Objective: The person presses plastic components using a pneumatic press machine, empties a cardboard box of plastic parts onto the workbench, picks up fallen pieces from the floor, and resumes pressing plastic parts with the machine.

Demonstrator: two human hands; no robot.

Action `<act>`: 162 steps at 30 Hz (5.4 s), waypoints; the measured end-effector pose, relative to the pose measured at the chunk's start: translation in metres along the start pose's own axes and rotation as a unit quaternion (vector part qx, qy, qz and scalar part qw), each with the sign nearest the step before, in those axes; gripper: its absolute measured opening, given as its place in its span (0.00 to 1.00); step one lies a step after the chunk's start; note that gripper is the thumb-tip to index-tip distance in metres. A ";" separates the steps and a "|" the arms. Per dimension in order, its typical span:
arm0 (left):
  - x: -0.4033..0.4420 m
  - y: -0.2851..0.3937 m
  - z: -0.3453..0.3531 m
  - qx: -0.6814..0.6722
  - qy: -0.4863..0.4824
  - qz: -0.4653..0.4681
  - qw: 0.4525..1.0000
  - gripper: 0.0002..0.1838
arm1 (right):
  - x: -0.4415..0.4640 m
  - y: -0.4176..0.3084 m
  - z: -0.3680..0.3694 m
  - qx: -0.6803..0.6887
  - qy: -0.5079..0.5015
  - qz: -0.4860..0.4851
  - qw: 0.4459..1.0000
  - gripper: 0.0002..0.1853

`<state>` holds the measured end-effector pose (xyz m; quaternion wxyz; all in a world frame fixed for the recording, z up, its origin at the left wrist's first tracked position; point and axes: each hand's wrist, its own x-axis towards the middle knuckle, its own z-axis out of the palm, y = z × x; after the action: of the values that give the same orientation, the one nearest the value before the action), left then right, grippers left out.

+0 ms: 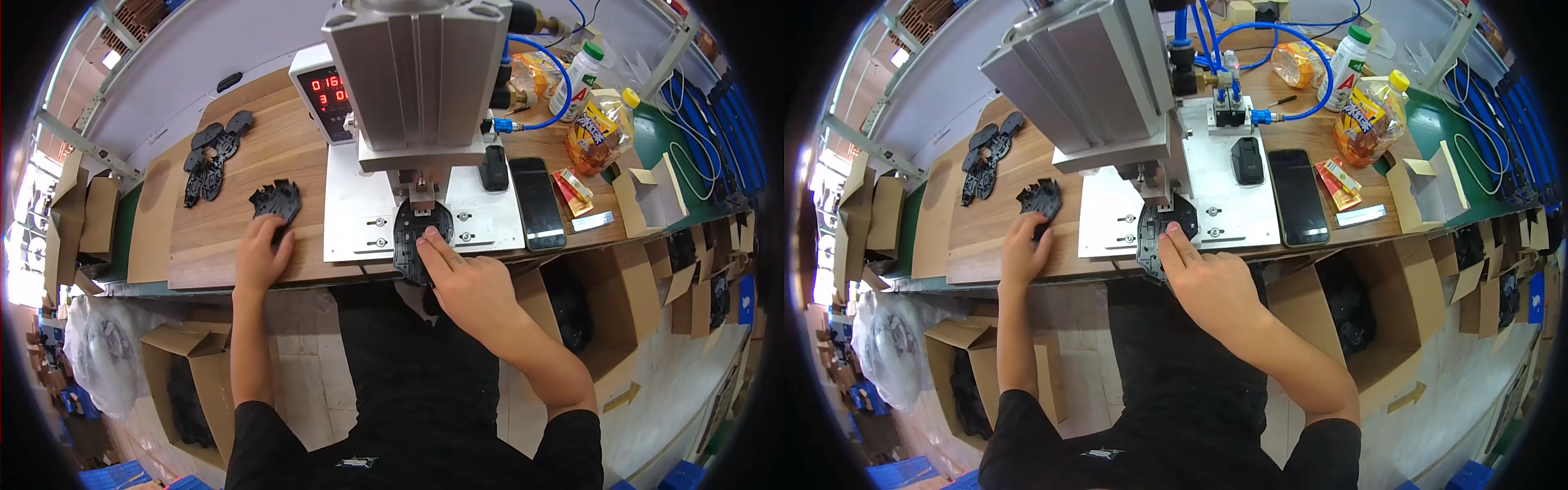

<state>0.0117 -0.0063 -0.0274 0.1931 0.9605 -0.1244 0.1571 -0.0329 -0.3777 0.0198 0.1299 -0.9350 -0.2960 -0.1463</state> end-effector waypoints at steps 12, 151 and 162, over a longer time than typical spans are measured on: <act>-0.032 0.009 -0.017 -0.070 -0.090 0.011 0.993 0.29 | -0.001 0.002 0.002 -0.011 0.044 -0.025 0.999 0.17; 0.036 0.140 0.046 -0.175 0.068 0.388 0.902 0.20 | 0.004 -0.003 -0.016 -0.020 -0.010 -0.055 0.998 0.35; 0.072 -0.124 -0.002 0.288 0.199 -0.018 0.936 0.21 | 0.005 -0.006 -0.009 -0.047 -0.058 -0.027 0.997 0.40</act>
<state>0.1143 0.0925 -0.0412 -0.0684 0.9259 -0.0155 0.3711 -0.0340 -0.3730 0.0306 0.0642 -0.9385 -0.3213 -0.1087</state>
